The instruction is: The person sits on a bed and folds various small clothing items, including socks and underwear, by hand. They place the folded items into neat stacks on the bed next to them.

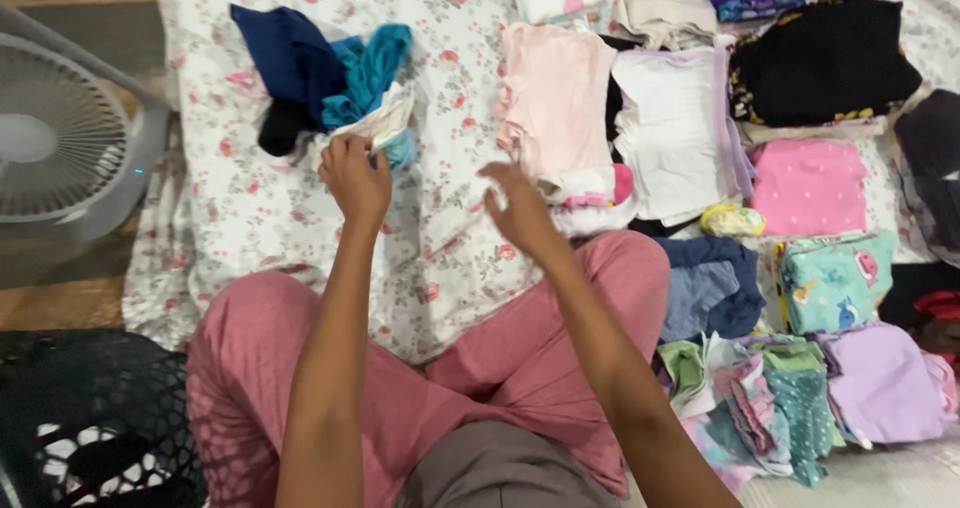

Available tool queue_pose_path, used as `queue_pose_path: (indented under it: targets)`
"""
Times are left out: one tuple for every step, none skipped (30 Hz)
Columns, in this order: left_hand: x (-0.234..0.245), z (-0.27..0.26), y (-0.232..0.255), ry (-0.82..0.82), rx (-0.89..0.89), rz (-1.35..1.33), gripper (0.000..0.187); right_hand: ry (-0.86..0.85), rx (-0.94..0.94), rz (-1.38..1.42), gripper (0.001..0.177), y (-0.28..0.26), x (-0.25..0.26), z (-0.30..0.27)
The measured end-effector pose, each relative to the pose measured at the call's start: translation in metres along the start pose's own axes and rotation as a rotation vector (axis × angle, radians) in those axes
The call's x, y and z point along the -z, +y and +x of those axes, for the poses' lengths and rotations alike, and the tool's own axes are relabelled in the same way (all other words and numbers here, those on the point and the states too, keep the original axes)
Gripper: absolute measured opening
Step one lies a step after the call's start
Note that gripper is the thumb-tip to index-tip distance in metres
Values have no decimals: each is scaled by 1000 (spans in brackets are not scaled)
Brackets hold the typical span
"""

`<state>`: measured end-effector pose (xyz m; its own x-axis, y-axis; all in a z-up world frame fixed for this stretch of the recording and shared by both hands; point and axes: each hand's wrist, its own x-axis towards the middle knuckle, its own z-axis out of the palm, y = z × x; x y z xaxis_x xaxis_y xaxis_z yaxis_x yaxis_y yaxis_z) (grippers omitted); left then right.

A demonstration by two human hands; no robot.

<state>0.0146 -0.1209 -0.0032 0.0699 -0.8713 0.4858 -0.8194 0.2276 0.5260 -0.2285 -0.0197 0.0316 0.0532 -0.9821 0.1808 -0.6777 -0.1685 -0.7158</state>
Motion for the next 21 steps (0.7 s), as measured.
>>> queue_pose_path:
  targets:
    - [2,3,-7,-36,65,-110,19,-11,20,39,30,-9,-9,1]
    - [3,6,-12,-71,129,-221,17,-23,40,79,29,-16,-19,2]
    - [3,7,-16,-132,238,-444,17,-38,60,118,29,-21,-30,3]
    - [4,7,-19,-192,345,-668,17,-46,-1,208,29,-22,-41,5]
    - [4,6,-21,-254,448,-894,17,-56,-64,297,29,-21,-52,7]
    - [6,5,-23,-282,445,-838,18,-67,-127,386,30,-18,-63,9]
    - [7,3,-24,-313,443,-783,20,-56,-172,420,30,-12,-73,12]
    - [10,0,-26,-343,440,-728,22,-45,-218,453,30,-5,-84,16]
    - [11,-3,-26,-217,255,-470,30,-33,-265,485,30,2,-94,18]
    - [14,-7,-26,-94,71,-211,41,-70,-256,434,31,7,-104,16]
    - [16,-9,-27,30,-113,49,53,-106,-245,381,33,11,-112,14]
    - [19,-8,-29,-32,-60,23,39,-141,-235,329,34,12,-118,12]
    - [22,-7,-31,-95,-6,-5,25,-143,-238,334,35,12,-121,8]
    - [24,-5,-31,-158,48,-34,11,-145,-241,340,36,9,-120,4]
    - [26,0,-30,-80,26,-102,12,-143,-244,346,37,4,-117,4]
    - [29,5,-28,-1,4,-171,12,-96,-244,334,37,-3,-110,6]
    - [34,7,-26,72,-17,-235,12,-49,-249,326,37,-12,-103,6]
    - [38,9,-22,41,-3,-280,12,-3,-254,318,37,-21,-95,6]
    - [44,10,-18,14,15,-322,13,140,-92,182,44,-32,-87,7]
    - [50,11,-12,-14,34,-364,14,277,75,47,53,-43,-79,8]
    - [58,14,-5,-139,125,-591,17,409,252,-88,62,-53,-70,11]
